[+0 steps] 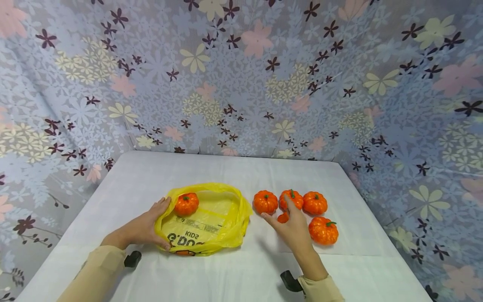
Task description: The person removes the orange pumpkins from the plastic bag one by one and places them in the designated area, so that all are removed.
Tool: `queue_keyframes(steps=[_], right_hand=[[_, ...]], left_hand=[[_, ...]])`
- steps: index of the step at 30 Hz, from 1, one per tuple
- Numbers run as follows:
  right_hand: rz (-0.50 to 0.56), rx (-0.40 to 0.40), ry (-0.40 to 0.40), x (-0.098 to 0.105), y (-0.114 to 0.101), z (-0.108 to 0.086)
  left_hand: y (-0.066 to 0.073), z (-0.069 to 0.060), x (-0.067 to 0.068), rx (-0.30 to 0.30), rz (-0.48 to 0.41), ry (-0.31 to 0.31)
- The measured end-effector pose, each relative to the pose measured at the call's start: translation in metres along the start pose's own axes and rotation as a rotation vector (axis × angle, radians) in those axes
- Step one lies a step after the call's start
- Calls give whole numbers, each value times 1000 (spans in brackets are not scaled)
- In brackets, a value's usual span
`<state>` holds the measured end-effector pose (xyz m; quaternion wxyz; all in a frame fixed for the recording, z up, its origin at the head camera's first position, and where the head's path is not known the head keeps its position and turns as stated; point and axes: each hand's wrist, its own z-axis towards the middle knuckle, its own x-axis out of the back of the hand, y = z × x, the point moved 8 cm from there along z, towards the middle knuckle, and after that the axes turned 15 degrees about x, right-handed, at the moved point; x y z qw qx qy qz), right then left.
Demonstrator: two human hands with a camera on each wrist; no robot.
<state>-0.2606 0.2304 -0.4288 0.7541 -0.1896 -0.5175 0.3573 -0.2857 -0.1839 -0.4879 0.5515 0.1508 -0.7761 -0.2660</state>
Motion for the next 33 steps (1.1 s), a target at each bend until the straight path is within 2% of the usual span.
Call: queue_keyframes(steps=[9,15,26,33], right_hand=[[38,42,-34,-19,-13,5],[47,55,-56,-31,-18,10],[92,37,-113,-51,-29,18],[110,58,-153,-67,-38,24]], left_hand=[[0,-1,-2,6,-2,-1],[1,-1,-1,-10,9,2],[-2,2,-1,-5,-2,3],[-2,2,-1,-5,-6,4]])
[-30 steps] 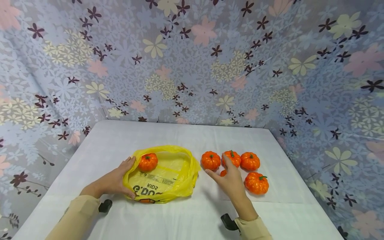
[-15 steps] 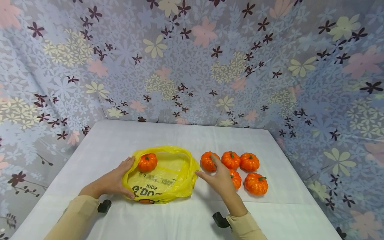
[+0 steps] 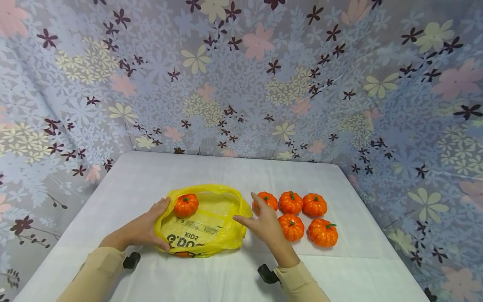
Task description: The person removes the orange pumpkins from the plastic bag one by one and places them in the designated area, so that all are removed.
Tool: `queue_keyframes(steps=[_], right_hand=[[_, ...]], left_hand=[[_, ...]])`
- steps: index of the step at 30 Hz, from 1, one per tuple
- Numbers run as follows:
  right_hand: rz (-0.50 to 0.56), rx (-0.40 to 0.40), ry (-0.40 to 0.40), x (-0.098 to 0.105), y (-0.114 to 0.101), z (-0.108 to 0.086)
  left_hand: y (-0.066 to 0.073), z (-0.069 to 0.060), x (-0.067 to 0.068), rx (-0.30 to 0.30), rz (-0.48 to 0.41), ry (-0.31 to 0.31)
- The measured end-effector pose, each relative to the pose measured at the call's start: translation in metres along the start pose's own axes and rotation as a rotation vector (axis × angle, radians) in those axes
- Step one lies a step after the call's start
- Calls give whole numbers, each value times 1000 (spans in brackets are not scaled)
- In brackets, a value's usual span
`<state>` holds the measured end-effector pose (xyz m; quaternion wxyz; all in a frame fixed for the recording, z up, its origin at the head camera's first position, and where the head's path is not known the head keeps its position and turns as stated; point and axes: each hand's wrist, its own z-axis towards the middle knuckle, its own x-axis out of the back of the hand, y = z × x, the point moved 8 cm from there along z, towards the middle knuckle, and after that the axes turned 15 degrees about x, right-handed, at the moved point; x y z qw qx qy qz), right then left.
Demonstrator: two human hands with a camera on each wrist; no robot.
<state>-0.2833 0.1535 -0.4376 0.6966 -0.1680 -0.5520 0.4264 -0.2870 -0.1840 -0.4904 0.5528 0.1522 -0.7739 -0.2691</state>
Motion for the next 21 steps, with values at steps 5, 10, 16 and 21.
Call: queue_keyframes(steps=[5,10,16,21], right_hand=[[11,-8,-25,-10,-1,3],[28,-5,-62,-19,-4,8],[23,13,-80,-32,-9,14],[20,32,-80,-41,-14,19]], left_hand=[[0,-1,0,-4,6,4],[2,-2,0,-9,9,5],[3,-3,0,-25,8,12],[3,-3,1,-29,10,11]])
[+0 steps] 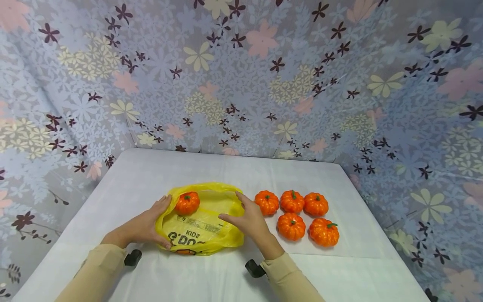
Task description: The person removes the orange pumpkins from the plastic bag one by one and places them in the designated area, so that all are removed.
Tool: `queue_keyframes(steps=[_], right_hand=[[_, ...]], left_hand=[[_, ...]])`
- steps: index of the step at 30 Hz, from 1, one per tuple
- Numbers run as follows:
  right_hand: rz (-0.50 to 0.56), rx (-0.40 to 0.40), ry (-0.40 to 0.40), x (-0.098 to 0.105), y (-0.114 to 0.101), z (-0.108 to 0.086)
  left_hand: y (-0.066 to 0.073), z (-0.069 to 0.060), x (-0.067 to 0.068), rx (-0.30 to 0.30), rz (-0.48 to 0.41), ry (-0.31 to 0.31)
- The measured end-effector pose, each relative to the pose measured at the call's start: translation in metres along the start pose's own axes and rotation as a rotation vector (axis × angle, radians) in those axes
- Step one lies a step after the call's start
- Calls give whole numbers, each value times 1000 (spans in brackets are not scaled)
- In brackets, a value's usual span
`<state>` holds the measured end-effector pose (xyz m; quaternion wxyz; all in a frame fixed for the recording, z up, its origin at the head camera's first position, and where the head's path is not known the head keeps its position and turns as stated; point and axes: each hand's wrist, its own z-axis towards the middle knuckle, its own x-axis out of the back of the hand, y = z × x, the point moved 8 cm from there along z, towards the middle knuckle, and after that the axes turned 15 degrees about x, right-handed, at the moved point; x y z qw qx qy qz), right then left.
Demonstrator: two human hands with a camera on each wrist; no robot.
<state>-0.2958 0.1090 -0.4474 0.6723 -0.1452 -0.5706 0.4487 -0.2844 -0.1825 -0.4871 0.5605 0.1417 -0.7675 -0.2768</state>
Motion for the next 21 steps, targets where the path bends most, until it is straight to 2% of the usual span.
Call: queue_keyframes(steps=[6,21], right_hand=[[1,13,-34,-14,-5,7],[25,20,-118,-47,-16,19]], left_hand=[[-3,2,0,17,5,-9],[-4,0,-2,14,4,-11]])
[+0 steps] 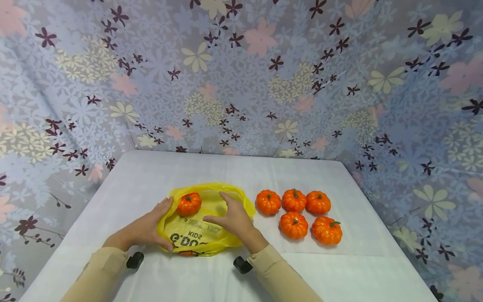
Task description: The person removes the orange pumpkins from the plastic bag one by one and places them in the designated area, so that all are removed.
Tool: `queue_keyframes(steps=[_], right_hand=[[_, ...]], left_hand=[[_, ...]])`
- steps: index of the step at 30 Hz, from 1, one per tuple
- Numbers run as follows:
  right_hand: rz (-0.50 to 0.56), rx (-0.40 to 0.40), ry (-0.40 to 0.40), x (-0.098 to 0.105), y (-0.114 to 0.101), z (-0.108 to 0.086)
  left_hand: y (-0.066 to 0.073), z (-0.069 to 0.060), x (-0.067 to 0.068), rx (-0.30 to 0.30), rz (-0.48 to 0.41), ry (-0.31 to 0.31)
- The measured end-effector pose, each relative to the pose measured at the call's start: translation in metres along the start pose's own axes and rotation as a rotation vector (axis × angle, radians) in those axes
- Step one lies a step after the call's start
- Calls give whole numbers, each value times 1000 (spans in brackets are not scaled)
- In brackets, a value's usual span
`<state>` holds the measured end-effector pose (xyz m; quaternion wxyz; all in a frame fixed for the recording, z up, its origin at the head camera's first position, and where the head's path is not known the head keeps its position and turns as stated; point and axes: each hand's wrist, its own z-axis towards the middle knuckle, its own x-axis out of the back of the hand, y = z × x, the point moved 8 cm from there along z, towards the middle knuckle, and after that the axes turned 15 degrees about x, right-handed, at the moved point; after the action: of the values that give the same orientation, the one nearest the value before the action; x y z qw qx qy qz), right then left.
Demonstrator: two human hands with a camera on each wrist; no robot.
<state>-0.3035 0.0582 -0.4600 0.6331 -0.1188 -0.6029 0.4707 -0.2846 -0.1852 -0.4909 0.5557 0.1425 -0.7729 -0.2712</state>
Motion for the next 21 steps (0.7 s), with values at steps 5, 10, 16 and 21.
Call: queue_keyframes(steps=[5,10,16,21], right_hand=[[8,4,-17,-9,-5,6],[-57,61,-56,-24,-15,17],[-87,89,-61,-34,-22,29],[-76,71,-57,-39,-22,36]], left_hand=[[3,0,1,3,7,-4],[3,-2,1,-4,13,0],[5,-1,-1,-27,7,-1],[7,-1,-2,-25,8,4]])
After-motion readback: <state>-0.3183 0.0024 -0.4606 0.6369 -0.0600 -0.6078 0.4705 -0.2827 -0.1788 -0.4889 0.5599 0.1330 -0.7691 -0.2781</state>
